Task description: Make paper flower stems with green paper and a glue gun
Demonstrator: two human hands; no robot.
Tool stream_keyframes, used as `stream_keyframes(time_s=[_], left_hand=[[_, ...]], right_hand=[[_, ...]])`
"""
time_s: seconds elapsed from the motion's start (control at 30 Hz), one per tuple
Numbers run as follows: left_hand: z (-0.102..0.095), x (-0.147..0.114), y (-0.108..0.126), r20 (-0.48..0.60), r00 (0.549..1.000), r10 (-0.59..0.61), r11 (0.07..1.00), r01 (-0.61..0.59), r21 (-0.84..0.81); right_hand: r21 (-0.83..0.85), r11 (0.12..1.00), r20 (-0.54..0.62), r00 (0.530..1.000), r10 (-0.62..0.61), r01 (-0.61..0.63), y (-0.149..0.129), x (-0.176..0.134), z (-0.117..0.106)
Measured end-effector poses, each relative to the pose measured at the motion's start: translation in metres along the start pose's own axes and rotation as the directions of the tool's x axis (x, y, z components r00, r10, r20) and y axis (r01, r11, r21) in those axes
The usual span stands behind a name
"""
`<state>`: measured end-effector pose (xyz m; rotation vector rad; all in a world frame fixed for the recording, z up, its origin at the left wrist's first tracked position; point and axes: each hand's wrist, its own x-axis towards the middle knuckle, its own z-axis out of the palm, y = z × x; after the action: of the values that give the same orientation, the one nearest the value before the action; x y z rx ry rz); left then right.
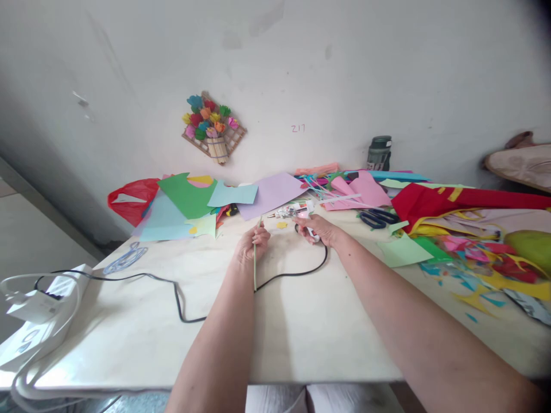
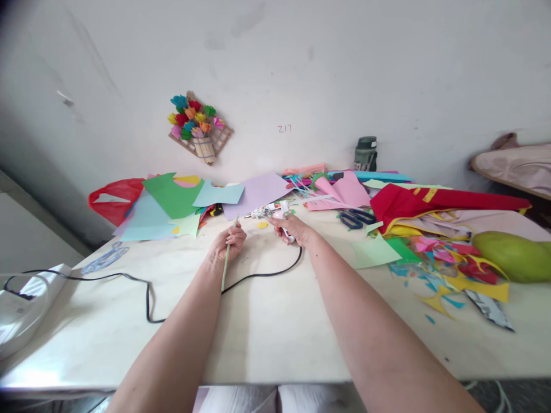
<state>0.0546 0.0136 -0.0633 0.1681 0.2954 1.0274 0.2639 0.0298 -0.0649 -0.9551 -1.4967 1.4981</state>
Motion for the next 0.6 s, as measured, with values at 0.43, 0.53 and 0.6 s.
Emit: stream_keyframes(time_s=[0.43, 0.53, 0.6], left_hand=[[0.001, -0.007, 0.006, 0.043, 0.994, 0.1, 0.993, -0.103, 0.059], [0.001, -0.008, 0.005, 0.039, 0.993, 0.113, 0.99, -0.115, 0.081], [0.001, -0.007, 0.004, 0.038, 0.994, 0.1, 0.991, -0.103, 0.082]], right_hand=[[0.069, 0.997, -0.067, 0.997, -0.041, 0.046, -0.003, 0.003, 0.009], [0.086, 0.994, -0.058, 0.996, -0.06, 0.065, -0.003, 0.003, 0.01], [0.099, 0.992, -0.042, 0.997, -0.072, 0.076, -0.003, 0.003, 0.012]])
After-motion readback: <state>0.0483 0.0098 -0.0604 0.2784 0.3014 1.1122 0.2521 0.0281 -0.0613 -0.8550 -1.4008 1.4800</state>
